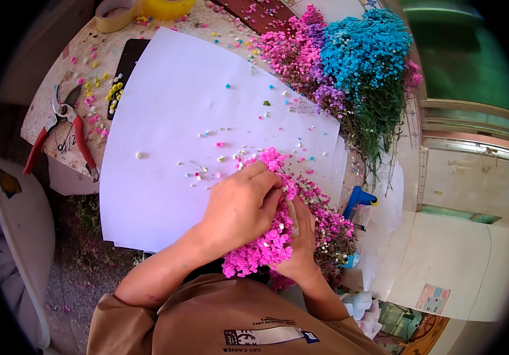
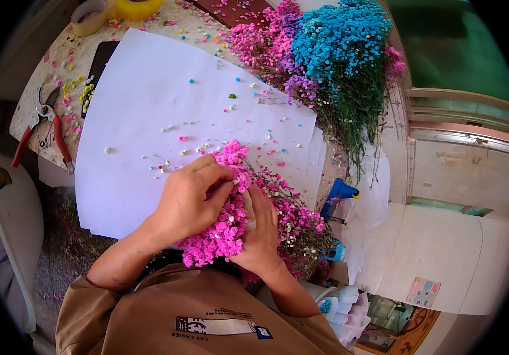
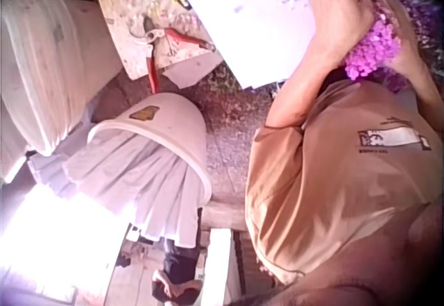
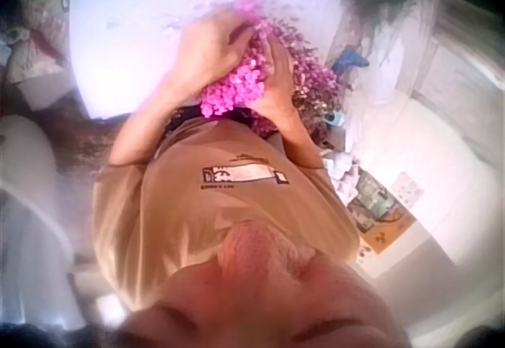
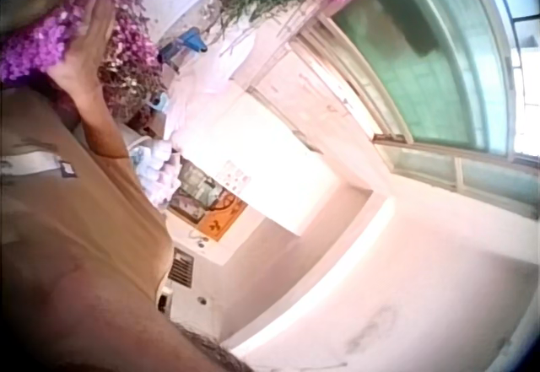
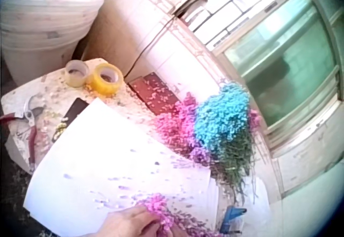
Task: The person arranges a large bouquet of pink dried flowers on a table, adjusting the stems and fluffing the blooms to create a full, rounded shape. The person handles the flowers by hand, occasionally rotating the bunch and removing stray petals or stems.
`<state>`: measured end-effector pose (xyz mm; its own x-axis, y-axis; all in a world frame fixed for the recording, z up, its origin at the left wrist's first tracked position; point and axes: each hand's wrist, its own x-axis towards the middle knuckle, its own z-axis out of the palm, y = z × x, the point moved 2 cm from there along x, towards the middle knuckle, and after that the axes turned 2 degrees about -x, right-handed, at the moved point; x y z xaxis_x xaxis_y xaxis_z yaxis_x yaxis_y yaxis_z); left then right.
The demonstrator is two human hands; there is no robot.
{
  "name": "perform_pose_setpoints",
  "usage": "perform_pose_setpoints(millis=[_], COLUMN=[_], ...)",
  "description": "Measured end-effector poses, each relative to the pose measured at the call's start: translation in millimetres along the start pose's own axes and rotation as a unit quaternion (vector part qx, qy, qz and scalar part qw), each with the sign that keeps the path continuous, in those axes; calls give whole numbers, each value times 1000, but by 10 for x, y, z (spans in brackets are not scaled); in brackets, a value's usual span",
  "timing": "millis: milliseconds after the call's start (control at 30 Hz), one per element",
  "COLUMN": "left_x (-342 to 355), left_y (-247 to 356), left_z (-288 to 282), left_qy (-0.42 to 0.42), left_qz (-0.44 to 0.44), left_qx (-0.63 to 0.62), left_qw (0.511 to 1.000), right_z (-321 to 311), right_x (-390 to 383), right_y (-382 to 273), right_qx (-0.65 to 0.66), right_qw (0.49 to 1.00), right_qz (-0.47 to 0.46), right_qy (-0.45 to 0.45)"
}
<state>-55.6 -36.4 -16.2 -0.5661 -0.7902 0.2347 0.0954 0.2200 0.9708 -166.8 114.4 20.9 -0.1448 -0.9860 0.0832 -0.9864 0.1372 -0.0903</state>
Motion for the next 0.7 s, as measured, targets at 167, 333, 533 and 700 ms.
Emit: perform_pose_setpoints(millis=[167,333,533,700], left_x=[-64,-63,4,33], left_y=[-382,-311,30,5], left_z=[-131,-370,-183,0], left_qy=[-42,-56,-85,-2], left_qz=[-151,-177,-20,74], left_qx=[-407,-522,-113,35], left_qw=[900,832,990,997], right_z=[10,4,19,13], right_x=[26,66,34,39], right_y=[23,-31,-1,5], right_qx=[6,-9,-1,2], right_qw=[1000,1000,1000,1000], right_qz=[-19,-11,0,-9], right_qy=[11,0,7,8])
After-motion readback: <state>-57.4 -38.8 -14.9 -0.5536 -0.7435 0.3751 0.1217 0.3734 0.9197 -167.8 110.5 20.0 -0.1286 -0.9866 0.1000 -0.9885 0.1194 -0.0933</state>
